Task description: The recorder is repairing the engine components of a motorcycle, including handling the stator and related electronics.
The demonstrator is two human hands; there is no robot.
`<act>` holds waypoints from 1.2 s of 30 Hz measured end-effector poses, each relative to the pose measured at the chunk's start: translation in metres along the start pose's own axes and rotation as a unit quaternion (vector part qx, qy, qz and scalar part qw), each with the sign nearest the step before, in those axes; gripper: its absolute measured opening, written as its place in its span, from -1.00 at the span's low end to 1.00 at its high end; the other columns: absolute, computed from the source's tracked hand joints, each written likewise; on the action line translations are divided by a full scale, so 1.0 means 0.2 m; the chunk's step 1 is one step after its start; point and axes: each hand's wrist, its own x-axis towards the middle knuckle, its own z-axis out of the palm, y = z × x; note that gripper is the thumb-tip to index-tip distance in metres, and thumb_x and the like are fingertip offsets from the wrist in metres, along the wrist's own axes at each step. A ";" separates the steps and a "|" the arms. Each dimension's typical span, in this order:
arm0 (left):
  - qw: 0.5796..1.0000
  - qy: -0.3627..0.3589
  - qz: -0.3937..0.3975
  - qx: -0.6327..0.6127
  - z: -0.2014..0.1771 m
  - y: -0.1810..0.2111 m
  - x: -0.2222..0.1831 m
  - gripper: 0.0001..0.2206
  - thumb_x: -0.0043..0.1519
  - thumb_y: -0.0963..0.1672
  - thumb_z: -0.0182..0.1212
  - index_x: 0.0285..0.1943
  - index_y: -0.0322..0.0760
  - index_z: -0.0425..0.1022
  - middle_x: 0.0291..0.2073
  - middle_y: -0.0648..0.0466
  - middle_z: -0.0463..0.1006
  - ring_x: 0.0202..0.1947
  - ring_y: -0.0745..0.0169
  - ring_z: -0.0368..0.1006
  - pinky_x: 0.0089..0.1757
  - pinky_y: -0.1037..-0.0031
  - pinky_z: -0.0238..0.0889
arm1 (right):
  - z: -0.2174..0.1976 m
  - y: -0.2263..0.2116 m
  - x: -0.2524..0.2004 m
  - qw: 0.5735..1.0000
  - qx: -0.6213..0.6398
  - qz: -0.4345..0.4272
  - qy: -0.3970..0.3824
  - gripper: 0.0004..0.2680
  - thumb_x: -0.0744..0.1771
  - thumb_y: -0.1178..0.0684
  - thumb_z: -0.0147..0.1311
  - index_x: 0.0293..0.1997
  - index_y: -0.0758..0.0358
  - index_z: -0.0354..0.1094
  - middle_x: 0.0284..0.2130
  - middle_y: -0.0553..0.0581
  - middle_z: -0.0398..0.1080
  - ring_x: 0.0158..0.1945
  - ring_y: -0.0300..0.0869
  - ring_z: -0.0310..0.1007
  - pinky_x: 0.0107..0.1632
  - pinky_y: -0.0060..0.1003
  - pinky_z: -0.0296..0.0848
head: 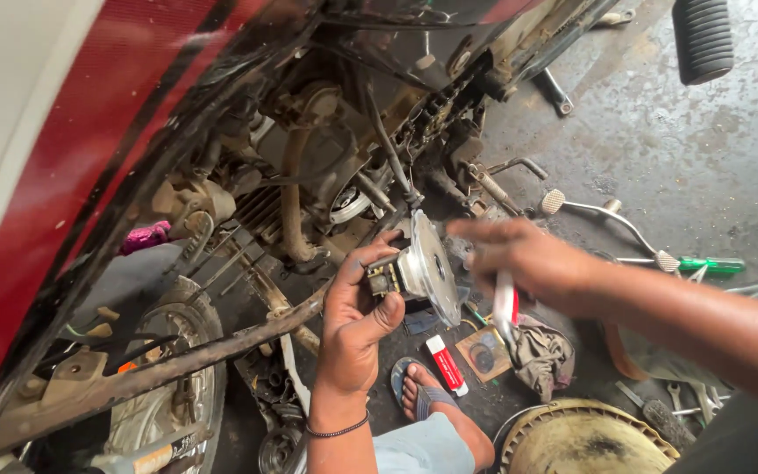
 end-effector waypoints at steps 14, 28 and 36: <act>1.000 -0.020 -0.010 -0.020 0.01 -0.01 0.00 -0.55 0.25 -0.08 0.38 0.26 -0.34 0.40 0.40 -0.10 0.34 0.33 0.12 0.29 0.32 0.34 0.05 | 0.03 0.02 0.04 0.992 0.046 -0.077 -0.088 -0.40 0.24 0.21 -0.08 0.54 0.13 -0.03 -0.62 0.05 0.35 -0.57 -0.30 0.29 -0.49 -0.40 0.25; 0.999 -0.037 -0.006 -0.032 -0.02 -0.03 0.00 -0.57 0.27 -0.08 0.38 0.26 -0.35 0.40 0.37 -0.04 0.34 0.30 0.20 0.29 0.29 0.40 0.10 | -0.10 0.10 0.15 0.961 -0.178 -0.210 -0.037 -0.51 0.31 0.16 0.02 0.47 0.21 0.12 -0.54 0.02 0.38 -0.42 -0.38 0.30 -0.26 -0.42 0.35; 0.998 -0.036 -0.004 -0.053 -0.03 -0.04 -0.01 -0.58 0.28 -0.09 0.37 0.27 -0.34 0.40 0.36 -0.02 0.34 0.32 0.23 0.27 0.30 0.42 0.07 | -0.17 0.05 0.17 0.925 -0.241 -0.279 -0.092 -0.86 0.34 0.17 0.07 -0.30 0.49 0.49 0.13 -0.10 0.53 -0.34 -0.35 0.47 -0.21 -0.30 0.53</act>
